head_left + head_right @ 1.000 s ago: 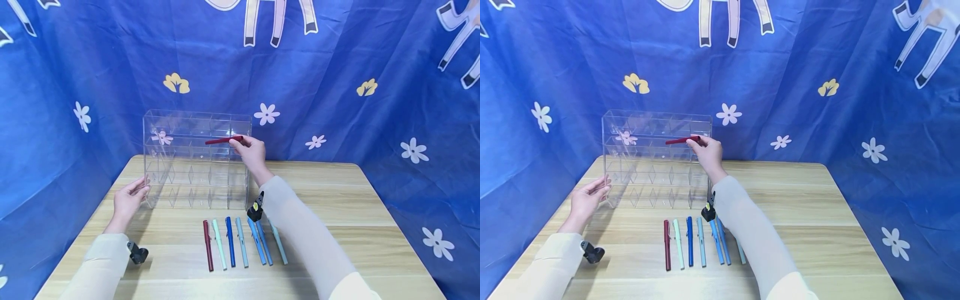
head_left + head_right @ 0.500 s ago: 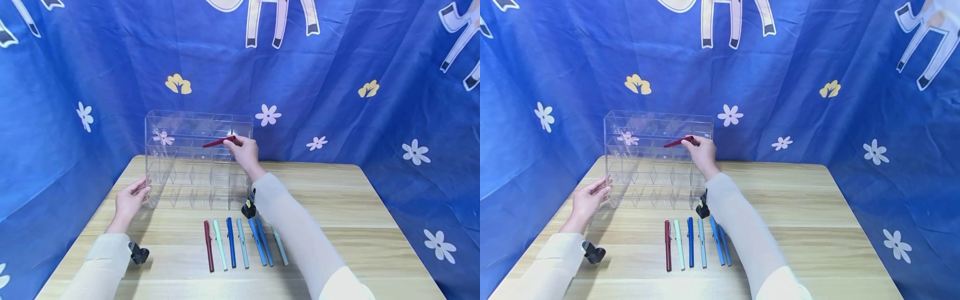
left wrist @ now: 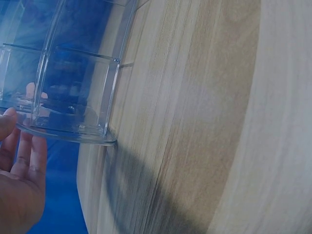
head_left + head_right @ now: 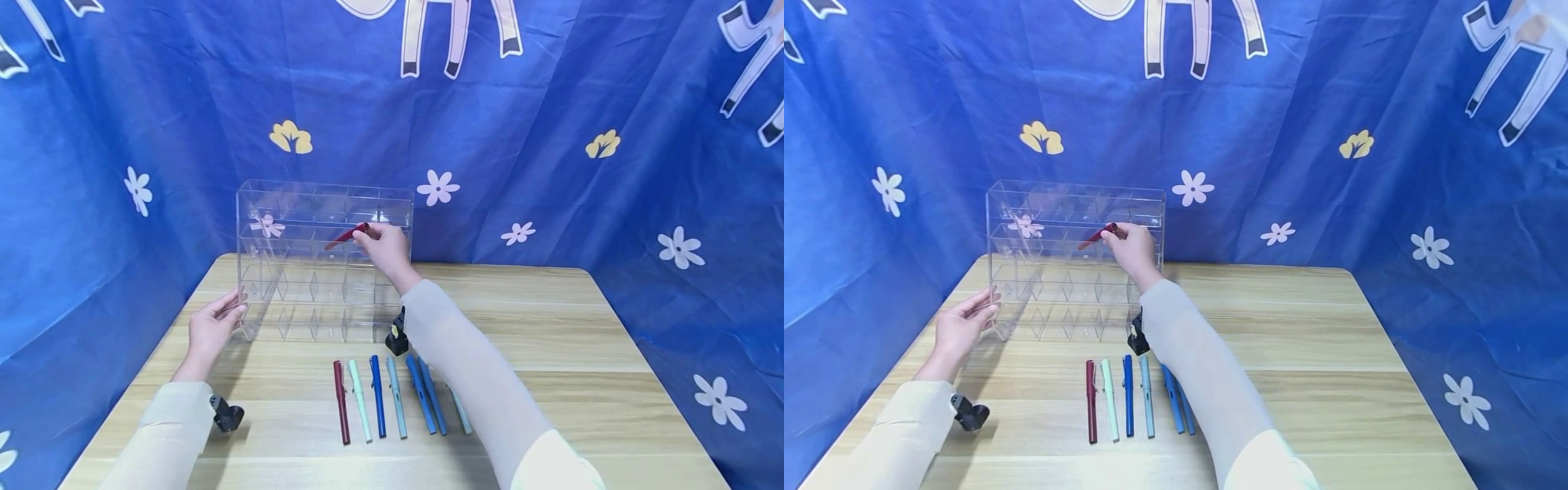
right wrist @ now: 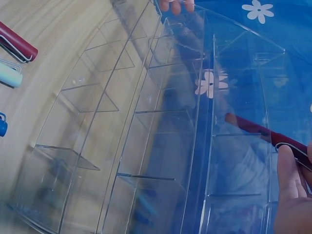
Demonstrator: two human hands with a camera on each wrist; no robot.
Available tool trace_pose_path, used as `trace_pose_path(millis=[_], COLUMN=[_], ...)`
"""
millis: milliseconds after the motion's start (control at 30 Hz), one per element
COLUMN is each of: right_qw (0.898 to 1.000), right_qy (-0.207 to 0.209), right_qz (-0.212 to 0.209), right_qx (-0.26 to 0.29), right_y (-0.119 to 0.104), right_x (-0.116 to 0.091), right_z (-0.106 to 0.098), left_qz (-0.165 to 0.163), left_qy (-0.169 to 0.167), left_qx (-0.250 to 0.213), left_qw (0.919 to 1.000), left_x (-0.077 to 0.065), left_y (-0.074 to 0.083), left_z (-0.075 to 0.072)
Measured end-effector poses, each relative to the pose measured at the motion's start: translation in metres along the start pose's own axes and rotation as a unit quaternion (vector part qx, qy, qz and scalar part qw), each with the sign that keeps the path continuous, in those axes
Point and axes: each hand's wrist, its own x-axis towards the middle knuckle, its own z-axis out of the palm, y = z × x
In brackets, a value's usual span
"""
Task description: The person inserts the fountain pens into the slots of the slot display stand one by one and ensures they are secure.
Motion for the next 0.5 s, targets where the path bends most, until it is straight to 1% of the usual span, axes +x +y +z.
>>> trace_pose_path(millis=[100,333,500], right_qw=[1.000,1.000,0.999], right_qy=[-0.004,-0.009,-0.018], right_qz=[0.003,0.014,0.030], right_qx=[0.001,-0.023,-0.003], right_y=[-0.0001,-0.0006,-0.0021], right_x=[0.0004,0.0017,0.0028], right_z=[0.0019,0.0034,0.0037], left_qz=[0.000,0.000,0.004], left_qy=[-0.001,0.001,-0.001], left_qx=[-0.002,-0.007,0.002], left_qw=[1.0000,1.0000,1.0000], left_x=[0.0000,0.0007,0.0000], left_y=[-0.0007,-0.0030,-0.0028], left_z=[-0.0002,-0.0001,-0.0003])
